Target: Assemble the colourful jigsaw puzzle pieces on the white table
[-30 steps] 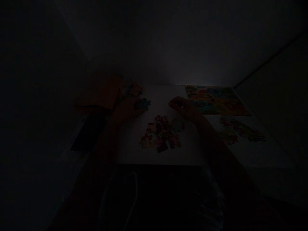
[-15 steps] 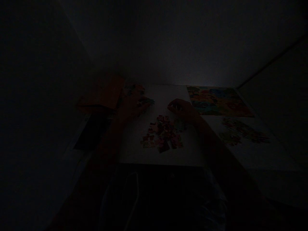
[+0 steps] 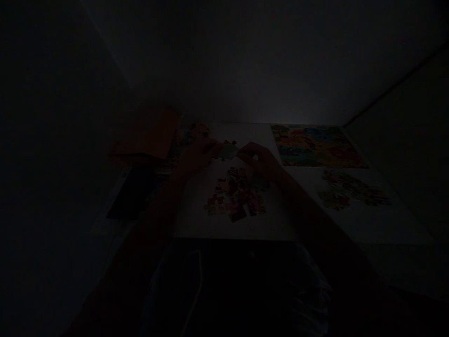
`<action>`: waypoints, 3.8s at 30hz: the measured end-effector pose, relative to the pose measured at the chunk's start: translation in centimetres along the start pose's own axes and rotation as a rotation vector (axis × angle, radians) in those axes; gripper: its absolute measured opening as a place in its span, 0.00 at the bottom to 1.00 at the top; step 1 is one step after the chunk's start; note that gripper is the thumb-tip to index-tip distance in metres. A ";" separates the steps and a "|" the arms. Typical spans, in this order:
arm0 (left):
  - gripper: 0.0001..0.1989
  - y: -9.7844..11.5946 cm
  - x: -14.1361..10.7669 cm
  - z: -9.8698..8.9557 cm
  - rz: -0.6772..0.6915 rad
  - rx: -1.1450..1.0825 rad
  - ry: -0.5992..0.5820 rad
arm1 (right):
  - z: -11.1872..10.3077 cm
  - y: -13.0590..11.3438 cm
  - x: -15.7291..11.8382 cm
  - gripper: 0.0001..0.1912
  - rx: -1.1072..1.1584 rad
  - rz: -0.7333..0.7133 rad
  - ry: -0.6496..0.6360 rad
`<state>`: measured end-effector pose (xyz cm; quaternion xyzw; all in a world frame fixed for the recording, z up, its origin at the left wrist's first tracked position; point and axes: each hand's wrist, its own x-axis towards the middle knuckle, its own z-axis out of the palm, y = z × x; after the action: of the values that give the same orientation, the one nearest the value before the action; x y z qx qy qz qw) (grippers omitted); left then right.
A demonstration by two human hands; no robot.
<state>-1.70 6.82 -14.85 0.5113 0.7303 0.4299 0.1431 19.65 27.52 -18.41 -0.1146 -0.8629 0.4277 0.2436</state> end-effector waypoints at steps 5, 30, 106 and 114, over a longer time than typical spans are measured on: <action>0.17 -1.3 0.4 -0.4 -0.036 -0.127 0.202 | -0.7 0.4 0.5 0.31 0.040 0.056 0.099; 0.20 -0.6 0.1 0.6 -0.131 -0.234 0.032 | -0.5 -1.8 0.1 0.32 0.057 0.068 -0.092; 0.13 -3.0 1.1 3.8 0.077 0.319 0.125 | -15.7 0.0 -12.7 0.30 -0.404 0.368 0.371; 0.13 -3.1 1.2 1.3 -0.009 0.052 0.281 | -6.0 -0.3 -1.2 0.24 -0.214 0.070 0.177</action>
<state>-3.36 8.14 -17.73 0.4464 0.7563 0.4775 0.0283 23.77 31.01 -15.43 -0.2072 -0.8742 0.3295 0.2902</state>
